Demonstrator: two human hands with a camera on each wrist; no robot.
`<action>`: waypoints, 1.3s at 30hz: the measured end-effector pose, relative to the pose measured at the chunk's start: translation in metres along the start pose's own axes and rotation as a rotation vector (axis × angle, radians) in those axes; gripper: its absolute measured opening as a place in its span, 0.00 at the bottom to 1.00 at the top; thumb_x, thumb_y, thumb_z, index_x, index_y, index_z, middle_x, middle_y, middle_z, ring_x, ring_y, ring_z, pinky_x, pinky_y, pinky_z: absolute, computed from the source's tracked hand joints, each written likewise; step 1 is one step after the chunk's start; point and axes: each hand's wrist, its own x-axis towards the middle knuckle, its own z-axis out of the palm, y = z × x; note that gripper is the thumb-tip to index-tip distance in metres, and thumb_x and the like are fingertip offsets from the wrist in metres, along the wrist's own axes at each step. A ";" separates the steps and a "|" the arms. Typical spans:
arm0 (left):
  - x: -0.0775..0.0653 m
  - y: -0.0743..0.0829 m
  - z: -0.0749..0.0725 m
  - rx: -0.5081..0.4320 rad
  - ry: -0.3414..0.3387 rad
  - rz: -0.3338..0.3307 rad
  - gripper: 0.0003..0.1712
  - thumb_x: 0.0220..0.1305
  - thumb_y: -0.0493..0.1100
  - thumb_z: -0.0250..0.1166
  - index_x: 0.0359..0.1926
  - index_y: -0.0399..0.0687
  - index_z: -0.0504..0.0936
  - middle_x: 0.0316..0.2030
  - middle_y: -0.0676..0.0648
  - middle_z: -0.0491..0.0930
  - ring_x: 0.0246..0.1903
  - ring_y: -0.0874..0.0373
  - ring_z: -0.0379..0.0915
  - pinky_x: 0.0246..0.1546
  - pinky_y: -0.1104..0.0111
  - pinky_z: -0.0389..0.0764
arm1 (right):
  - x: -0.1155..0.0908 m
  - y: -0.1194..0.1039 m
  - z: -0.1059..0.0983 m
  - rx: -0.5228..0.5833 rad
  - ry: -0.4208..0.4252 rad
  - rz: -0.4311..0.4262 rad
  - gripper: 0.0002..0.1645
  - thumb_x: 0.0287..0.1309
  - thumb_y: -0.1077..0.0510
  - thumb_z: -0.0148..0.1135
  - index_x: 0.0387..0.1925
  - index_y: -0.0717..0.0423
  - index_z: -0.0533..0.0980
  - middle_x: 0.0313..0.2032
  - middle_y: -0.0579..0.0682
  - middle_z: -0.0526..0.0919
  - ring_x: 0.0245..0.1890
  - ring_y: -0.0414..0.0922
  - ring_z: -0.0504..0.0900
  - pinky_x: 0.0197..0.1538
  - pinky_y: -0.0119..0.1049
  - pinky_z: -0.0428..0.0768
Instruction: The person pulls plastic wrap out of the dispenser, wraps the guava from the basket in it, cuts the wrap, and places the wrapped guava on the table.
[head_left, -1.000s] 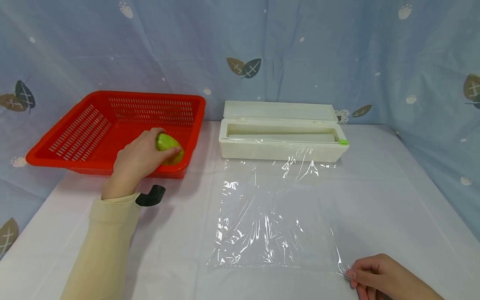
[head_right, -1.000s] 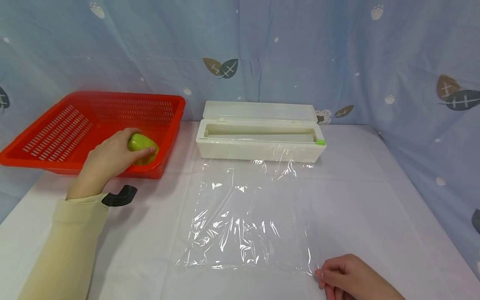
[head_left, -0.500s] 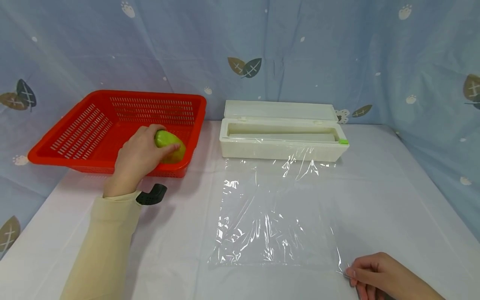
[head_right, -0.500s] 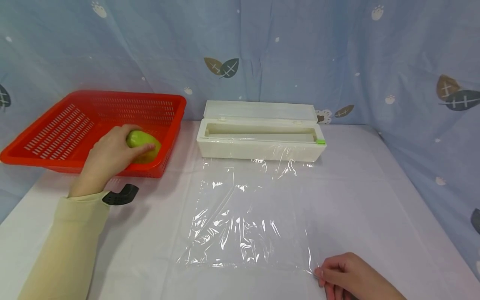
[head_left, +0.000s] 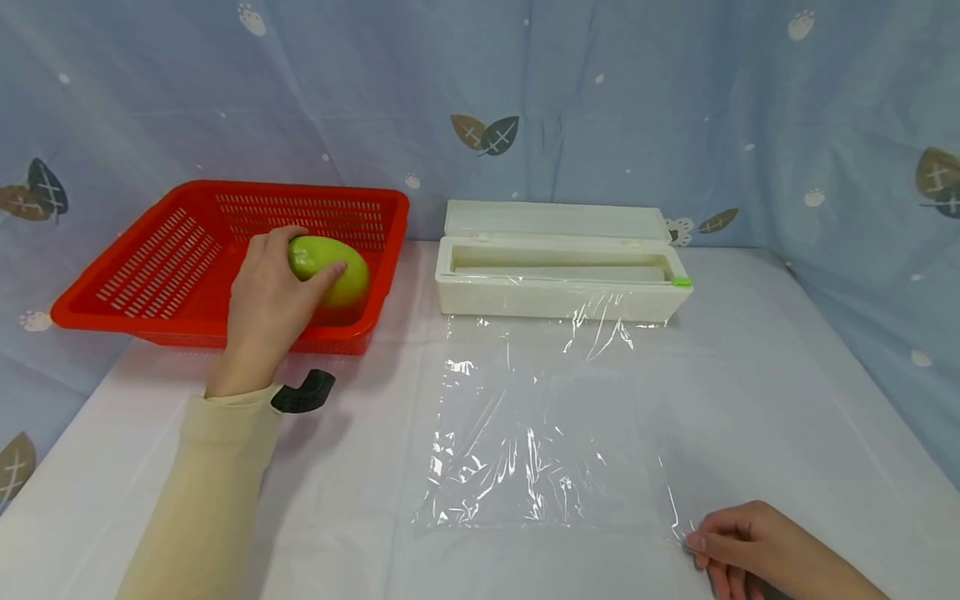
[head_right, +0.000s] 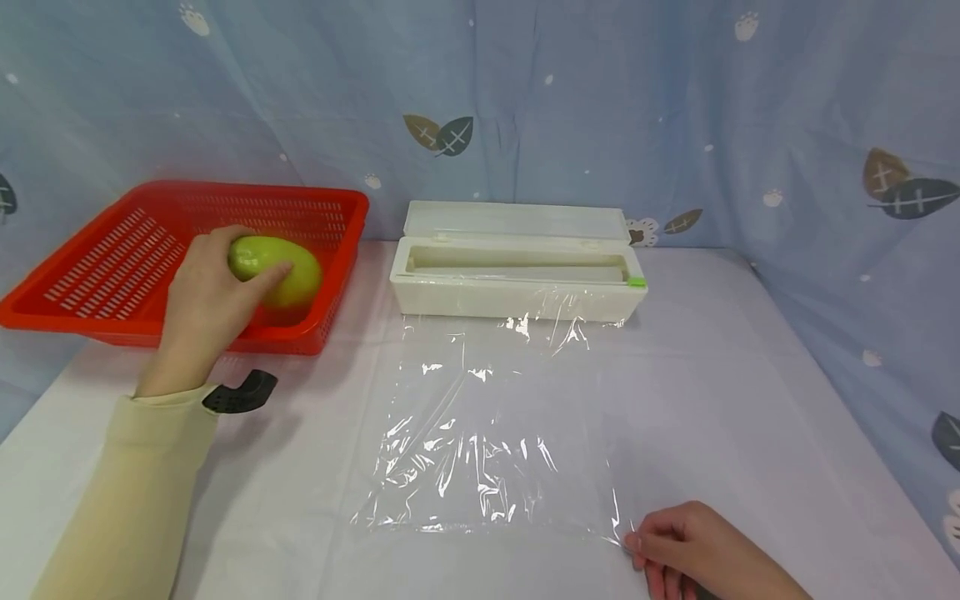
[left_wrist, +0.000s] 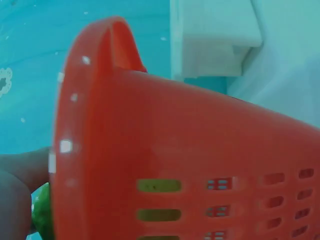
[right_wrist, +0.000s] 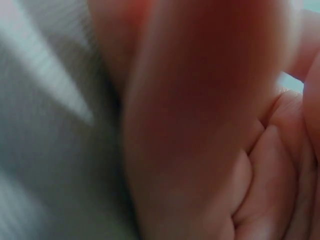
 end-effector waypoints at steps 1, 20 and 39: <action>0.000 0.001 0.000 -0.021 0.017 -0.003 0.41 0.53 0.64 0.57 0.61 0.45 0.60 0.52 0.40 0.63 0.44 0.45 0.62 0.40 0.51 0.70 | 0.000 0.000 0.000 0.001 -0.002 -0.001 0.15 0.64 0.62 0.44 0.26 0.63 0.73 0.17 0.56 0.77 0.13 0.47 0.73 0.17 0.37 0.75; -0.006 0.022 -0.010 -0.261 0.172 0.066 0.34 0.54 0.59 0.59 0.59 0.52 0.62 0.51 0.49 0.65 0.46 0.57 0.61 0.41 0.62 0.69 | 0.000 0.001 -0.001 0.009 -0.011 0.005 0.15 0.64 0.62 0.44 0.27 0.64 0.74 0.18 0.55 0.78 0.13 0.44 0.74 0.17 0.38 0.75; -0.018 0.051 0.009 -0.432 0.084 0.129 0.33 0.53 0.59 0.61 0.57 0.53 0.65 0.50 0.53 0.67 0.46 0.60 0.63 0.43 0.64 0.70 | -0.001 0.000 0.000 0.004 -0.013 -0.008 0.14 0.64 0.62 0.44 0.27 0.63 0.73 0.18 0.56 0.77 0.13 0.45 0.74 0.17 0.38 0.75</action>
